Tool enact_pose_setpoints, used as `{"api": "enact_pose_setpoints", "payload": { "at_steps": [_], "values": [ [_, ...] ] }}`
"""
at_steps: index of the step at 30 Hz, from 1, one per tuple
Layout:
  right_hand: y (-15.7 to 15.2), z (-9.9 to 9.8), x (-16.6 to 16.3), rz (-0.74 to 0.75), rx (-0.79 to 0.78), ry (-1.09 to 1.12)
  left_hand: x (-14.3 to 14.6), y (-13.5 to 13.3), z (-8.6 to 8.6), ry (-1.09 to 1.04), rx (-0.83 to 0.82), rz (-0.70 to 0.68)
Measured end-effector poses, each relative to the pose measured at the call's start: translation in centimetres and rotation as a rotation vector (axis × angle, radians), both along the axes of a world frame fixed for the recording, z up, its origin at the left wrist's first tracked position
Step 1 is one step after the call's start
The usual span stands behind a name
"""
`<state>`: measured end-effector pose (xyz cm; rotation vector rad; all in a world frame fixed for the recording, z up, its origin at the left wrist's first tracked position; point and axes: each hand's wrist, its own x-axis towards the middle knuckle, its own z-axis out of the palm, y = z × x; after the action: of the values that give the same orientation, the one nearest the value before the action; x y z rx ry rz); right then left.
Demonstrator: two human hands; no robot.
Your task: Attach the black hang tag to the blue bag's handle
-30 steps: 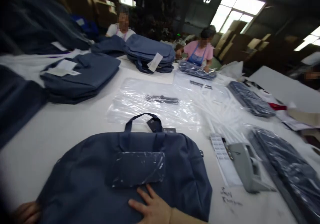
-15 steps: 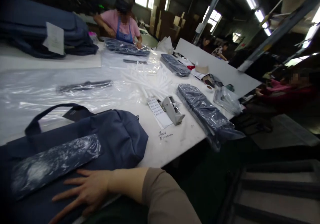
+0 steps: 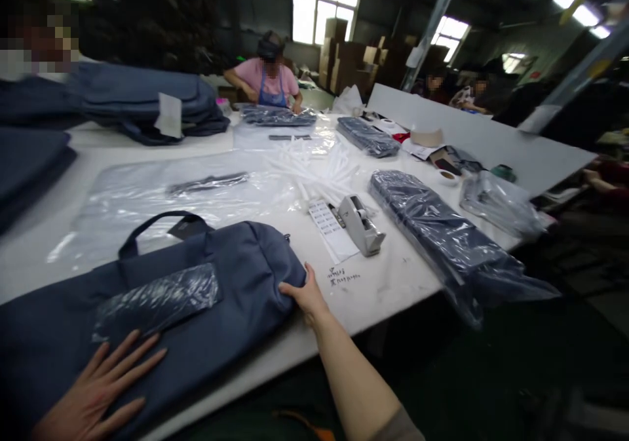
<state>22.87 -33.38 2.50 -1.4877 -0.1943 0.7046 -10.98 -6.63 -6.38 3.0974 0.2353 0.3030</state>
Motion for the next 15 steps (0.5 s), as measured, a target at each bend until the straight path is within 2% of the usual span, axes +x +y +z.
{"api": "enact_pose_setpoints", "payload": {
  "at_steps": [2, 6, 8, 10, 11, 12, 14, 15],
  "values": [
    [-1.6, -1.1, -1.0, -0.012, -0.015, 0.049, -0.4, -1.5, 1.4, 0.123, -0.020, -0.039],
    [-8.1, -3.7, -2.2, 0.011, -0.002, 0.079, -1.9, -5.4, 3.8, 0.185, -0.097, -0.132],
    [-10.7, -3.6, -2.4, 0.029, -0.084, 0.002, -2.6, -7.0, 5.0, 0.215, -0.115, -0.190],
    [-11.7, -2.1, -3.0, -0.005, -0.266, -0.350, -2.9, -7.9, 6.1, 0.302, -0.135, -0.245],
    [-11.5, -1.0, -3.4, 0.000, -0.342, -0.628, -2.9, -8.0, 6.5, 0.349, -0.141, -0.264],
    [-10.9, 0.0, -4.1, 0.070, -0.379, -0.935, -2.9, -8.0, 6.7, 0.384, -0.143, -0.277],
    [-9.1, 1.2, -5.4, 0.421, -0.346, -1.456, -2.7, -7.9, 6.5, 0.395, -0.131, -0.285],
    [-8.1, 1.2, -6.1, 0.644, -0.314, -1.605, -2.6, -7.8, 6.2, 0.376, -0.110, -0.281]
  ]
}}
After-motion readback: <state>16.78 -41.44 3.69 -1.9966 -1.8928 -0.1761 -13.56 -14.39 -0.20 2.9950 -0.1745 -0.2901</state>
